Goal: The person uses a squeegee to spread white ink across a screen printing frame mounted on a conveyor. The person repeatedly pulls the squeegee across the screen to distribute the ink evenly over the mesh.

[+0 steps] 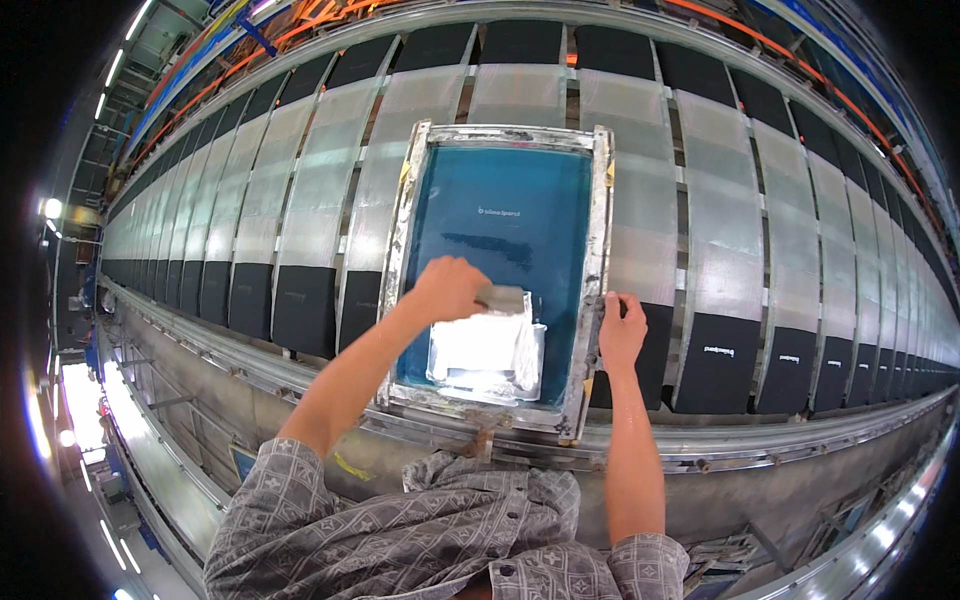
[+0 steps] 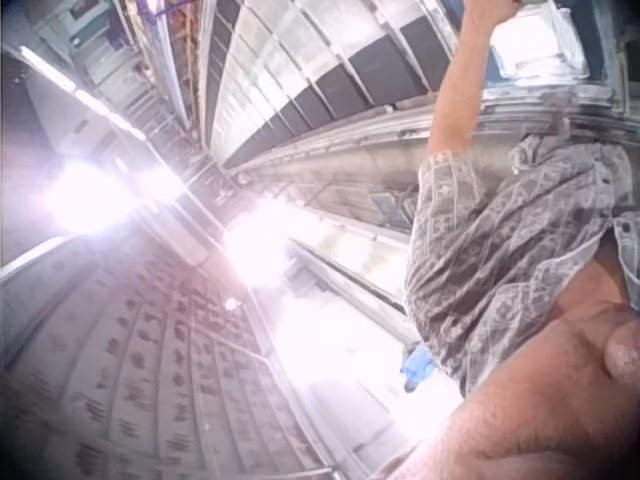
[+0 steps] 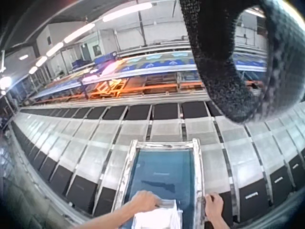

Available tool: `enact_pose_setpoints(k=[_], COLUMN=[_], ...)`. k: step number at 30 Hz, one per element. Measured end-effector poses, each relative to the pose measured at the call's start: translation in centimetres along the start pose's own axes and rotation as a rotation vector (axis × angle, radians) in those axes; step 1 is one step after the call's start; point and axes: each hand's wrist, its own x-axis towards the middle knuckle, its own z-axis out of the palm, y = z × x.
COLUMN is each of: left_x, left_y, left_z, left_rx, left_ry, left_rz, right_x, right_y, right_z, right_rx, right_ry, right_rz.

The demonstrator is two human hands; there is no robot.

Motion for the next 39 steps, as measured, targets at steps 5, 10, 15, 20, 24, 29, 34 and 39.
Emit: enact_pose_setpoints(k=[5, 10, 15, 20, 24, 29, 34, 39], left_x=[-7.9, -5.6, -0.7, -9.3, -15.7, -18.6, -20.4, -20.5], left_y=[3.8, 2.3, -0.6, 4.0, 4.5, -5.2, -11.0, -11.2], left_z=[5.6, 2.3, 1.1, 8.5, 8.9, 7.8, 5.9, 5.7], left_rx=[-0.078, -0.061, -0.058, -0.055, -0.071, -0.044, -0.122, -0.164], left_ry=[-0.092, 0.003, 0.189, 0.637, 0.676, 0.455, 0.456, 0.202], left_rz=[0.054, 0.063, 0.079, 0.128, 0.083, -0.031, -0.025, -0.055], right_x=[-0.2, 0.3, 0.9, 0.3, -0.3, -4.5, -8.6, -8.3], right_y=[-0.8, -0.5, 0.2, -4.2, -5.7, -3.4, -8.1, -7.5], right_z=[-0.5, -0.2, 0.3, -1.3, 0.7, 11.2, 15.0, 15.3], right_rx=[-0.001, -0.012, -0.008, 0.046, 0.032, 0.239, 0.231, 0.048], right_ry=[0.015, 0.002, -0.010, -0.079, -0.007, -0.050, -0.097, -0.025], right_rz=[0.022, 0.014, 0.059, 0.119, -0.034, -0.198, -0.040, -0.018])
